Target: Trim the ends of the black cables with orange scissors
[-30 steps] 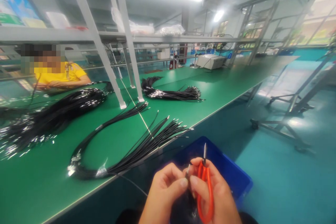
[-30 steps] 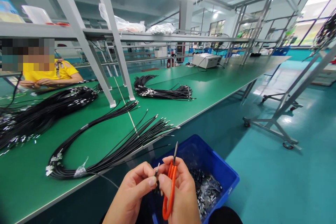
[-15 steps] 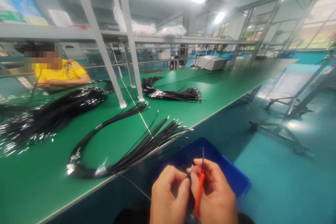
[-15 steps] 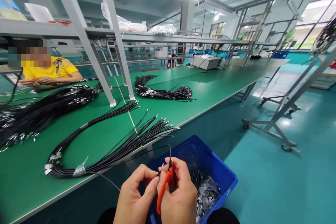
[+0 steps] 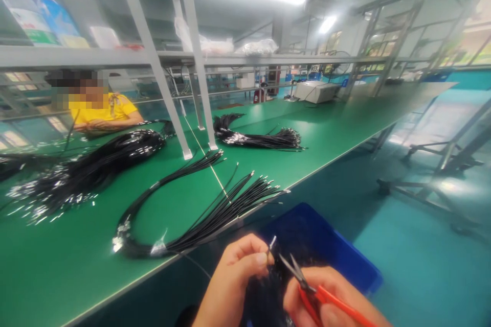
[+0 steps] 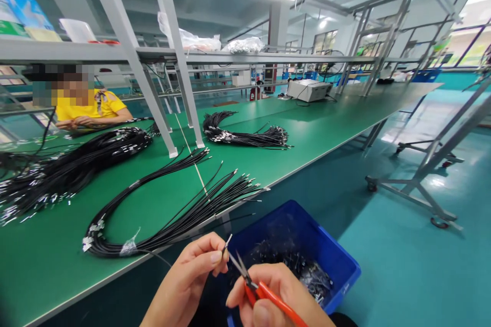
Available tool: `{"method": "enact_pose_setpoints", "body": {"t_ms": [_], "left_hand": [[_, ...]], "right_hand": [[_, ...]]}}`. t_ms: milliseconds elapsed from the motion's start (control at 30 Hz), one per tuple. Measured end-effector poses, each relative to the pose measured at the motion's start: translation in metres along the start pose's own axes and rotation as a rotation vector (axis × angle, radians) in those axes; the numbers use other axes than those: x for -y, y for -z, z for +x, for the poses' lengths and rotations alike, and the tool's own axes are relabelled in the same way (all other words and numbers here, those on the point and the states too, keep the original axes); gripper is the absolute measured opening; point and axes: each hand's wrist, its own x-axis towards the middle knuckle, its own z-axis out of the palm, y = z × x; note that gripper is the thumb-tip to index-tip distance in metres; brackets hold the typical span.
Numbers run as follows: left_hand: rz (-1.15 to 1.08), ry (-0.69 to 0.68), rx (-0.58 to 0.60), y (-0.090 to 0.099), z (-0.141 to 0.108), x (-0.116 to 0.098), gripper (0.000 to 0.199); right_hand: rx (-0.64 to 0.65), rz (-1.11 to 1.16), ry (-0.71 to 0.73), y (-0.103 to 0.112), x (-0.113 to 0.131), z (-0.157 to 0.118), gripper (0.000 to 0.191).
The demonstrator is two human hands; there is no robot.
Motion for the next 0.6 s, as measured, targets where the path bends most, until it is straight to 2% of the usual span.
{"method": "enact_pose_setpoints", "body": {"t_ms": [67, 133, 467, 600], "left_hand": [[-0.024, 0.008, 0.037, -0.001, 0.0, -0.001, 0.007], [-0.03, 0.011, 0.061, -0.001, -0.001, -0.001, 0.008], [-0.026, -0.01, 0.11, -0.002, -0.001, -0.001, 0.011], [-0.017, -0.007, 0.096, 0.0, -0.001, 0.002, 0.012]], "right_hand": [[0.049, 0.029, -0.111, 0.002, 0.002, 0.001, 0.061], [0.037, 0.055, -0.152, 0.0, 0.003, 0.002, 0.058], [-0.055, 0.147, -0.142, -0.006, 0.004, 0.001, 0.048], [-0.09, 0.061, -0.143, -0.012, 0.009, 0.002, 0.05]]}}
